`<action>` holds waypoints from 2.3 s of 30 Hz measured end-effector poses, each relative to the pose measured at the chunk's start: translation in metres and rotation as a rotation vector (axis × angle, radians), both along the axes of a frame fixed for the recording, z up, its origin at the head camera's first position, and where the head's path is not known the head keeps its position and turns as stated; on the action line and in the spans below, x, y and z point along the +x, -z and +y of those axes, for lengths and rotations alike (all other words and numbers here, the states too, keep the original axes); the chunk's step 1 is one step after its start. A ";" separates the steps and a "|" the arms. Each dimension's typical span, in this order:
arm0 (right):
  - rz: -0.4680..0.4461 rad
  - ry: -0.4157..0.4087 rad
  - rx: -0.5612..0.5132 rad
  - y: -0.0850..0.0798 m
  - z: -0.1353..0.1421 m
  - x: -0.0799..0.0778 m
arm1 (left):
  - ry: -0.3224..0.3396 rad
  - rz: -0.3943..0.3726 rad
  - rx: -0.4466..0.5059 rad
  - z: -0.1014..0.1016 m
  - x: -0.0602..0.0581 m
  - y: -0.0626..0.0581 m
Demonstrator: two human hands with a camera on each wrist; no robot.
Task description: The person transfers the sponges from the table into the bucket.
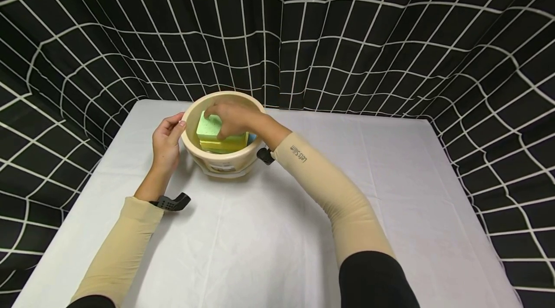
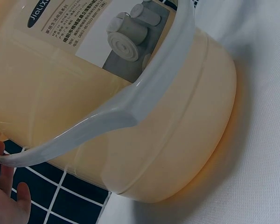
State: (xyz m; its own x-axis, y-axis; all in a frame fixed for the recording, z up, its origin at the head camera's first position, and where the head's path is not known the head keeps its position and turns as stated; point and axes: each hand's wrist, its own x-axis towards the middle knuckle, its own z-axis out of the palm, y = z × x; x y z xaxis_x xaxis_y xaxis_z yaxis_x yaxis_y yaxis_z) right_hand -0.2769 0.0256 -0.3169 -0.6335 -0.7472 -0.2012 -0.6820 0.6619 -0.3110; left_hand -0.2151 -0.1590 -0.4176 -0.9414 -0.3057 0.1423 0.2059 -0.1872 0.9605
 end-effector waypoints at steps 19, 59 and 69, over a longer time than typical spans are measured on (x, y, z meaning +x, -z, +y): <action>-0.040 0.003 0.023 0.005 0.003 -0.001 | 0.011 0.008 -0.013 0.000 0.000 0.000; 0.082 0.320 -0.342 0.004 0.172 0.063 | 0.000 0.012 0.004 0.001 0.000 0.001; -0.056 0.430 -0.166 0.057 0.224 0.073 | -0.008 0.013 -0.011 0.000 0.000 0.001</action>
